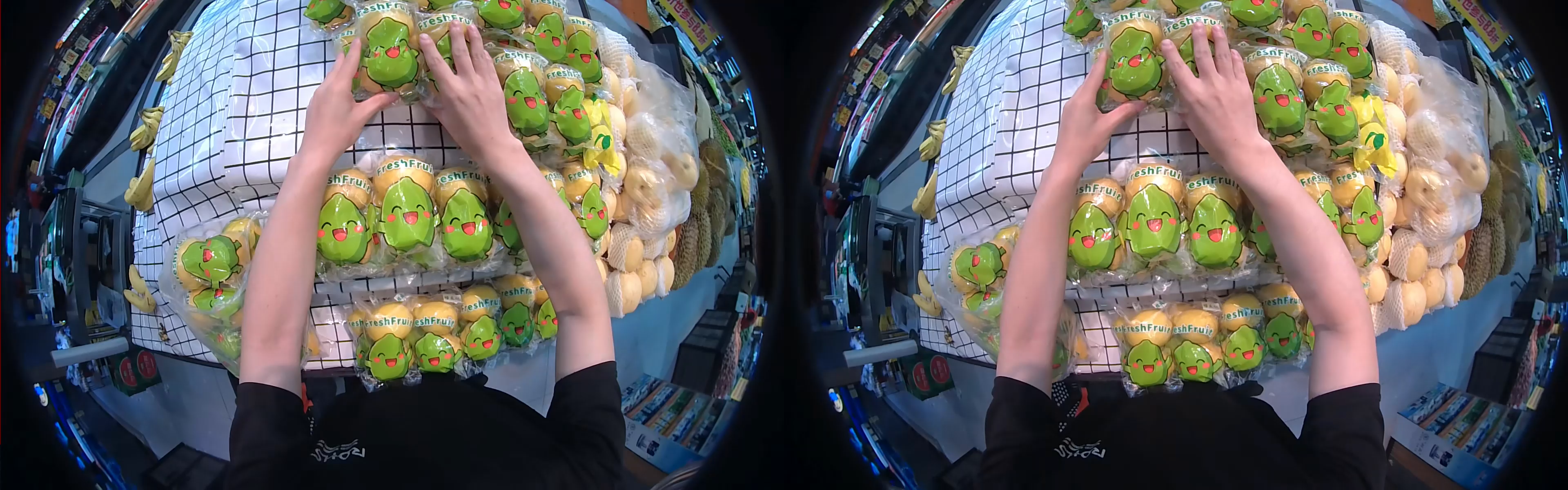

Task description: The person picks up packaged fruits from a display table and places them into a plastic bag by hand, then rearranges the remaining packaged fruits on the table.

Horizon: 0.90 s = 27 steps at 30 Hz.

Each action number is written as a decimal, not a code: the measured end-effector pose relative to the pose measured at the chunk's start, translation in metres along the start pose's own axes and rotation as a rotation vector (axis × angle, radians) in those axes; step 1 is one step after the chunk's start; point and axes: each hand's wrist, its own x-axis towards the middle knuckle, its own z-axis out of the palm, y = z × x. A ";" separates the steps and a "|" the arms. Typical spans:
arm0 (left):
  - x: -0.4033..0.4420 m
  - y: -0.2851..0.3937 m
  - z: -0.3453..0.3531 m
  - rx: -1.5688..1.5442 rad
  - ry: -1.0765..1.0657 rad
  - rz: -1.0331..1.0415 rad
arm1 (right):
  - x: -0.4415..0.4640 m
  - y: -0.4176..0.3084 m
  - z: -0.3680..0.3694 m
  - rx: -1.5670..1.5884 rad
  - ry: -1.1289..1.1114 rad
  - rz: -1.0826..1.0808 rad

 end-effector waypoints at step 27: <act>0.019 -0.005 0.004 -0.092 0.110 0.103 | 0.014 0.010 0.013 -0.070 -0.009 0.004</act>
